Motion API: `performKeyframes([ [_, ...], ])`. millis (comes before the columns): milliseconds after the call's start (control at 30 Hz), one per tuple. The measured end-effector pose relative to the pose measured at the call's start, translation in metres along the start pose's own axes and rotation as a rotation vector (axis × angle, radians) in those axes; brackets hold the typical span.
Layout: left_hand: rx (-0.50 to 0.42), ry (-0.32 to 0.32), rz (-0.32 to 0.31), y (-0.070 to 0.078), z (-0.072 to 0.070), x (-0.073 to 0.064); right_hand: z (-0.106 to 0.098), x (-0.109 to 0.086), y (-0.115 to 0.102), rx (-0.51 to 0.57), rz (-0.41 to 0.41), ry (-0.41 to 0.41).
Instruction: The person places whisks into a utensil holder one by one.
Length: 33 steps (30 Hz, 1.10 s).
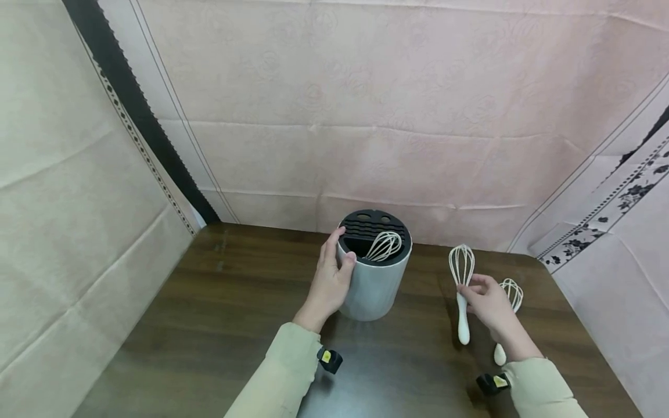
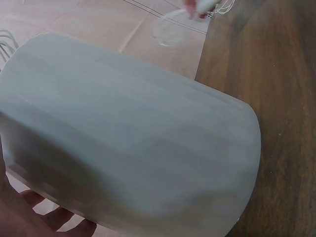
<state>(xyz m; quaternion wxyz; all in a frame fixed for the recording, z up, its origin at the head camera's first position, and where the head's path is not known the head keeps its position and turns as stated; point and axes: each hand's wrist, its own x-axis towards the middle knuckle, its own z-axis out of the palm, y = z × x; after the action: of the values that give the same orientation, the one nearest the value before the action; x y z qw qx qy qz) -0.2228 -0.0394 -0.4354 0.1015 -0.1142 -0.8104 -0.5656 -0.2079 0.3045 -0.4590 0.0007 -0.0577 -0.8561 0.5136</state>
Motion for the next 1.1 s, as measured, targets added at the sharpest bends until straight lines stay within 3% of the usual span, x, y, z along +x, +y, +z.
performKeyframes([
  [167,0.01,-0.002,-0.004,0.0,-0.001,0.001,-0.001,-0.002,-0.017,0.075,-0.094,0.023],
  [567,0.002,0.009,0.023,0.001,-0.002,0.002,-0.009,-0.012,-0.057,0.15,-0.185,0.126],
  [833,0.003,0.004,-0.001,0.004,-0.002,0.002,-0.011,-0.014,-0.075,0.453,-0.256,0.226],
  [1100,0.004,0.002,0.004,0.0,0.0,0.001,-0.006,-0.018,-0.102,0.624,-0.323,0.316],
])
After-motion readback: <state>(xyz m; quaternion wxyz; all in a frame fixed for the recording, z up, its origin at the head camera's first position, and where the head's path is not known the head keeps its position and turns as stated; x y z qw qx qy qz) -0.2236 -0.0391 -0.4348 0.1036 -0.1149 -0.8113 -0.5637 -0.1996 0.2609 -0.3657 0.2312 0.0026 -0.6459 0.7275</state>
